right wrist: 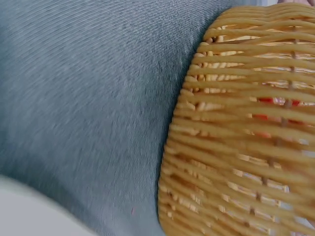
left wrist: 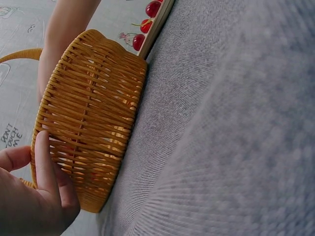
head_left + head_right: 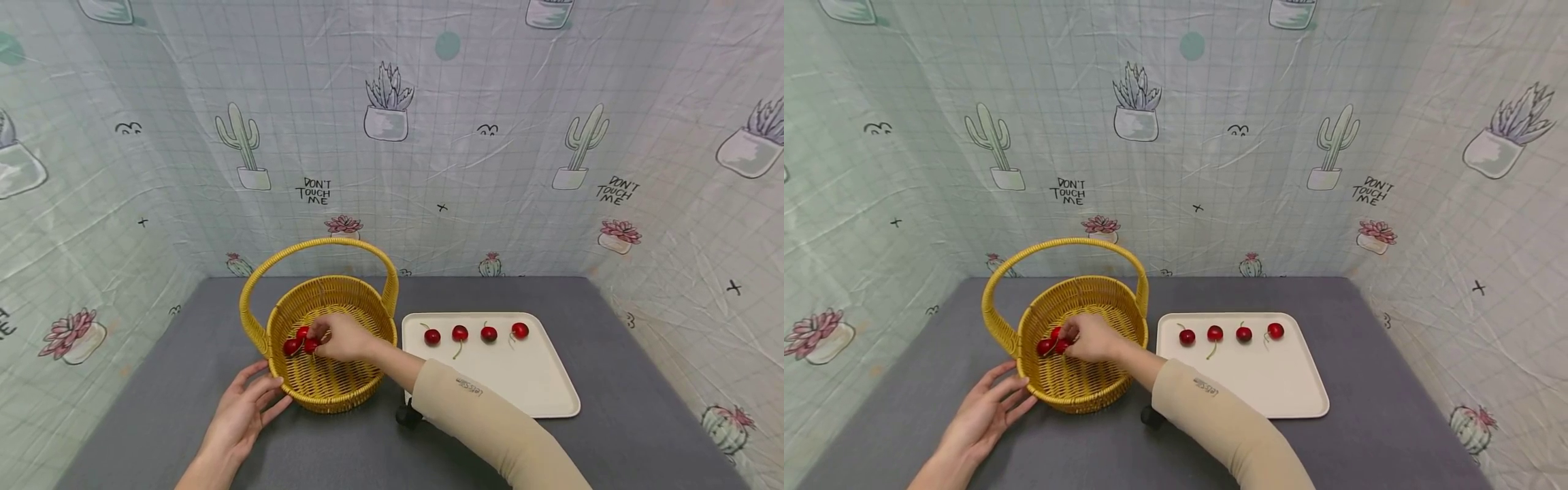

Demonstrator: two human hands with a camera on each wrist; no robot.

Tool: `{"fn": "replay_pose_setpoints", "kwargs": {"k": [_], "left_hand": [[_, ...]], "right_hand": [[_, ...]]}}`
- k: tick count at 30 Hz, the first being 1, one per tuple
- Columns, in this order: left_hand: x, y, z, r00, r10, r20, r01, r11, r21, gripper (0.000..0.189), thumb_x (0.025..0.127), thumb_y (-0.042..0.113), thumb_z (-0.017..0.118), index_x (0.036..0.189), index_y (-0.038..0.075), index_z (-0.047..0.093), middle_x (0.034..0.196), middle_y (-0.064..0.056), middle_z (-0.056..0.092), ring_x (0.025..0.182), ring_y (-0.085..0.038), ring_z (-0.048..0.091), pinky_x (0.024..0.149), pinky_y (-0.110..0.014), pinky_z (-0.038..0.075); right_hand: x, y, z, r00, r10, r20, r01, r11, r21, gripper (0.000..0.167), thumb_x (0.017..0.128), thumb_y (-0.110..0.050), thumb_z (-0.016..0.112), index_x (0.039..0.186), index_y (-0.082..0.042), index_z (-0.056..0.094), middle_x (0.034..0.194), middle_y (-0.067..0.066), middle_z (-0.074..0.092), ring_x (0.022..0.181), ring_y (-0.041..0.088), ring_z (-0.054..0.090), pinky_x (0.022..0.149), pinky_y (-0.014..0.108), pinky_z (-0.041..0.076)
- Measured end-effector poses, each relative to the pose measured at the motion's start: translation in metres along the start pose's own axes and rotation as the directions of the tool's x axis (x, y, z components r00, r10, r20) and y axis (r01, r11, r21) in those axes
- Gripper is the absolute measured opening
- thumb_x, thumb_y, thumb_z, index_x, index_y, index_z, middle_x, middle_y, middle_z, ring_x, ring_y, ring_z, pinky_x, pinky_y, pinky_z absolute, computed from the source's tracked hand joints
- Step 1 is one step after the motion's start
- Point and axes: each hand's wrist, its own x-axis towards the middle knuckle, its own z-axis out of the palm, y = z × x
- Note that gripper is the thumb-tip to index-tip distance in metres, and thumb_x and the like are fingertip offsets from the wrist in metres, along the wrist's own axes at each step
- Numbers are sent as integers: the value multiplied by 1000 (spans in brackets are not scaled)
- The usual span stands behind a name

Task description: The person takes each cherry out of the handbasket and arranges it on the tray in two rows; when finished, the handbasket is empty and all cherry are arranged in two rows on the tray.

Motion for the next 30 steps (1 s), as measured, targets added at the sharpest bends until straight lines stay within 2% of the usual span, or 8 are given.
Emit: {"fn": "replay_pose_setpoints", "kwargs": {"k": [8, 17, 24, 30], "left_hand": [[1, 0, 0, 1000, 3, 8, -2, 1000, -9, 66, 100, 7, 65, 152, 14, 26, 133, -8, 51, 109, -18, 66, 93, -39, 59], [2, -1, -1, 1000, 1, 8, -1, 1000, -20, 63, 100, 6, 65, 150, 15, 28, 129, -5, 55, 107, -17, 66, 94, -39, 59], [3, -2, -2, 1000, 9, 16, -9, 1000, -20, 65, 100, 5, 65, 151, 14, 27, 127, -5, 58, 107, -17, 67, 94, -39, 59], [3, -2, -3, 1000, 11, 23, -11, 1000, -24, 66, 99, 5, 66, 152, 13, 26, 126, -4, 59, 108, -18, 67, 95, -39, 58]], "right_hand": [[-18, 0, -20, 999, -27, 23, 25, 997, 71, 25, 90, -1, 75, 113, -10, 73, 106, -2, 70, 95, 10, 69, 80, 18, 56], [-35, 1, -39, 999, -43, 20, 41, 996, 79, 26, 91, -3, 77, 115, -11, 72, 109, -2, 70, 97, 11, 69, 84, 21, 56], [-49, 3, -51, 998, -55, 4, 55, 991, 121, 24, 93, -4, 76, 116, -10, 72, 112, -1, 69, 102, 17, 69, 88, 24, 56], [-65, 4, -60, 999, -45, 2, 44, 985, 164, 24, 93, -3, 76, 115, -9, 72, 112, 0, 69, 104, 19, 70, 86, 25, 57]]}}
